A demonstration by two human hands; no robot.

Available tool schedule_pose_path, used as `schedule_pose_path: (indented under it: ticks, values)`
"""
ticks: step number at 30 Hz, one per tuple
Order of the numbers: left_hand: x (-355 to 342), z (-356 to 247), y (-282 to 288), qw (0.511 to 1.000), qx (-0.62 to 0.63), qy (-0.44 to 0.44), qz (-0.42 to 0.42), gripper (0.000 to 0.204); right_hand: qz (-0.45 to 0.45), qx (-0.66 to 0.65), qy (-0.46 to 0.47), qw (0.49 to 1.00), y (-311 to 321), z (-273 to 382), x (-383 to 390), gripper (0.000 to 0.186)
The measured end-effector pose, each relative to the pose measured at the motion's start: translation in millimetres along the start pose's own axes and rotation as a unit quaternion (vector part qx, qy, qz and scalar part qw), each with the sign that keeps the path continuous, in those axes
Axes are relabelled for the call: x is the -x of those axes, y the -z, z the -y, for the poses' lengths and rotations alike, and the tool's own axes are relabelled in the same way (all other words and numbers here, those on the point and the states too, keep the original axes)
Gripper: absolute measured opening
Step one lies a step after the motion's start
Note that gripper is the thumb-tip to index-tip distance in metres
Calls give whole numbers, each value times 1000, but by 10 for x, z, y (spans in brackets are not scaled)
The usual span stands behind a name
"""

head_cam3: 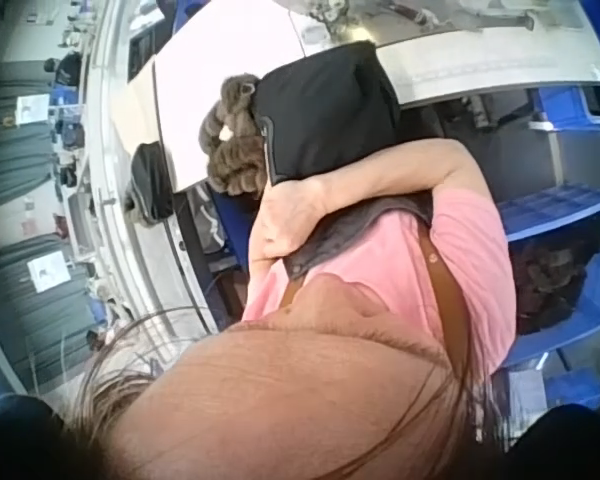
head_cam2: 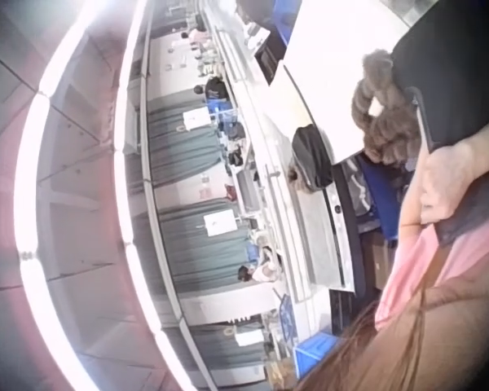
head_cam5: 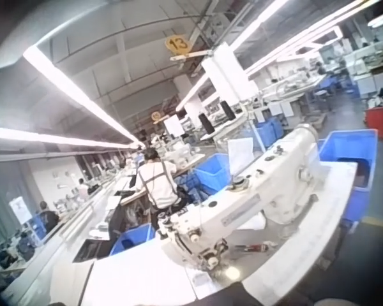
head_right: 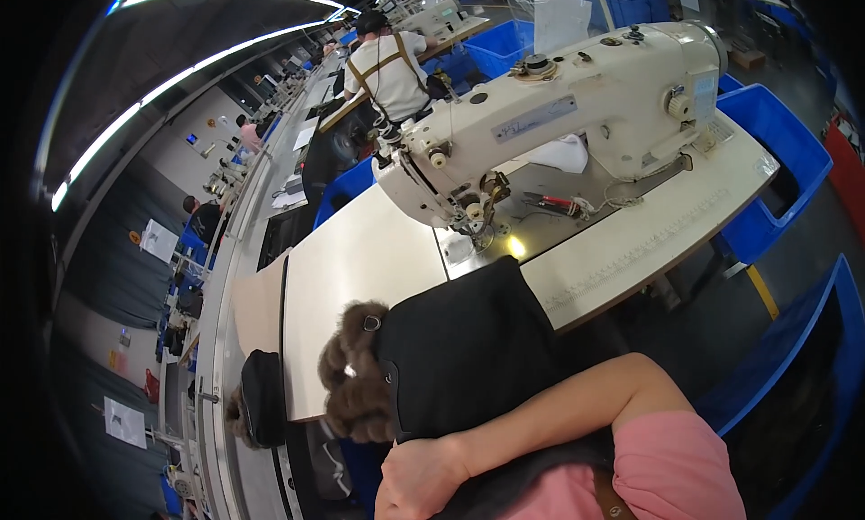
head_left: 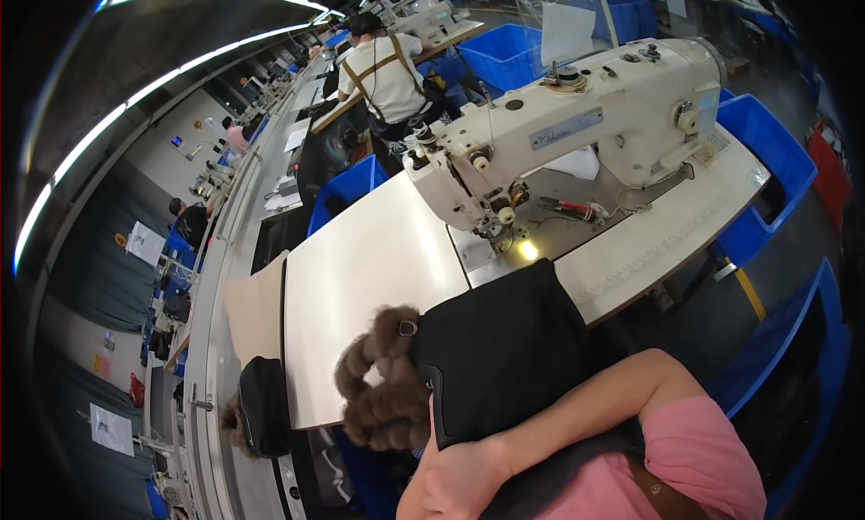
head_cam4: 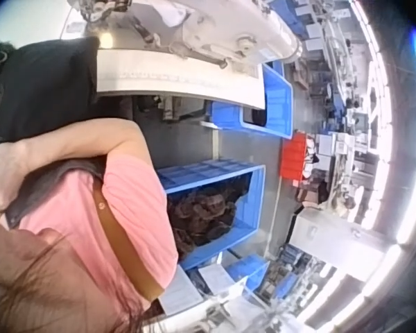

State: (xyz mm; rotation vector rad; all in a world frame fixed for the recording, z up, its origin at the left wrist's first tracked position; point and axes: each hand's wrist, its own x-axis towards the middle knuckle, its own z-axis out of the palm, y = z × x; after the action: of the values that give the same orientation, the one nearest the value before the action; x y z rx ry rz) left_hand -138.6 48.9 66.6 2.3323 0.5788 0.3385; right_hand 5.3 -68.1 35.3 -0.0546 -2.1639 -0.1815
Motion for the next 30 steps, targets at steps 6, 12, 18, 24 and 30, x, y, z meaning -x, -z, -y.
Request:
schedule_pose_path:
  ticks: [6, 12, 18, 24, 30]
  values:
    - [91, -55, -26, 1000, 11, 12, 23, 14, -42, -74, -29, 996, 13, 41, -34, 16]
    - [143, -59, -69, 998, 29, 25, 42, 15, -47, -82, -65, 993, 29, 16, -39, 21]
    - [240, -85, -98, 997, 46, 31, 54, 16, 48, -120, -78, 989, -240, 44, 0, 22]
    - [270, -93, -344, 993, 70, 17, 96, 16, 43, -74, -81, 993, -121, -3, 25, 24]
    - [356, -223, -585, 993, 79, 48, 76, 17, -211, 134, -366, 896, 1242, -32, 498, 31]
